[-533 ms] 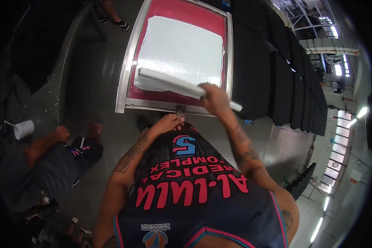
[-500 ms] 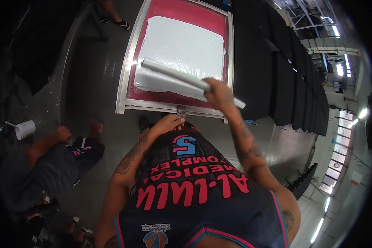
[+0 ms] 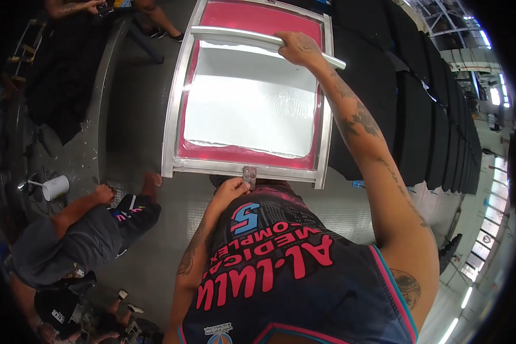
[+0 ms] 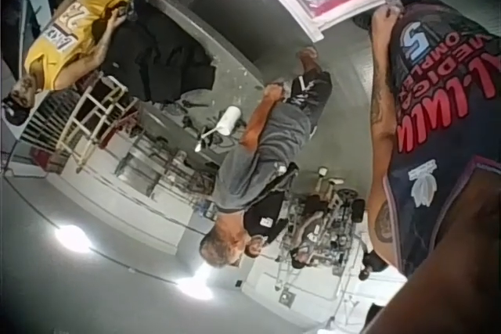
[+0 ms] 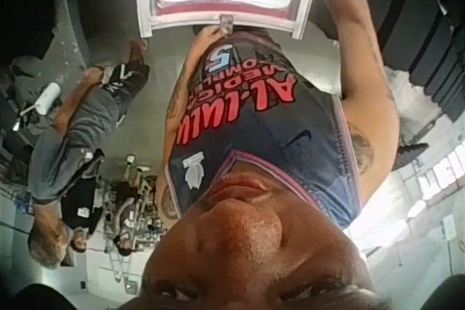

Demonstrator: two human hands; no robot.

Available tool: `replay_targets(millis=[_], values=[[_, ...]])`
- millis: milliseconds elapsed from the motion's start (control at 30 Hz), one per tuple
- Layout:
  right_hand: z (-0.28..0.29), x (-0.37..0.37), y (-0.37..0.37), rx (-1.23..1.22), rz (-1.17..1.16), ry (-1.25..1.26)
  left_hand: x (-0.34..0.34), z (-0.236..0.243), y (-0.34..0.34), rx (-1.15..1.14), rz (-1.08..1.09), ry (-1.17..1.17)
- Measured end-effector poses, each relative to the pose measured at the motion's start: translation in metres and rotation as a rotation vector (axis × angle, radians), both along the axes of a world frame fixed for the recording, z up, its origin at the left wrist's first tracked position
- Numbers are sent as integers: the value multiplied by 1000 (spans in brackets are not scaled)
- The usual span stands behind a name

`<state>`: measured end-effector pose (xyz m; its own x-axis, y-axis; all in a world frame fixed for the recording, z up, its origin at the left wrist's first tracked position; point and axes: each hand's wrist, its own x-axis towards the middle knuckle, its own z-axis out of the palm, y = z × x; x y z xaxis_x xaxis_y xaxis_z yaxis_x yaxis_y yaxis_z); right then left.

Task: Screen printing a white graphic design onto black t-shirts using a squeegee and ink.

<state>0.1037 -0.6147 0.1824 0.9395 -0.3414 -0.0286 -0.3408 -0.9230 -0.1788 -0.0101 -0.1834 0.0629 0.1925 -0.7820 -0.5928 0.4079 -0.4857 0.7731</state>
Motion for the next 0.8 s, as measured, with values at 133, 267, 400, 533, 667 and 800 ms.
replay_targets(millis=[133, 267, 400, 533, 667, 800], values=[[-29, 15, 0, -41, 10, 46, -1, 3, -1, 2, -4, -58], [-113, -35, 45, -372, 65, -141, -5, -15, 0, -13, 9, -111], [-78, -89, 120, -216, 85, -78, -5, -17, 1, 9, -10, -260], [-18, -132, 141, -68, 61, -134, -5, -23, -8, -88, -76, -680], [20, -145, 155, -21, 23, -146, -2, -13, -19, -98, -59, -803], [24, -147, 164, 29, -27, -151, 0, -13, -21, -64, -89, -785]])
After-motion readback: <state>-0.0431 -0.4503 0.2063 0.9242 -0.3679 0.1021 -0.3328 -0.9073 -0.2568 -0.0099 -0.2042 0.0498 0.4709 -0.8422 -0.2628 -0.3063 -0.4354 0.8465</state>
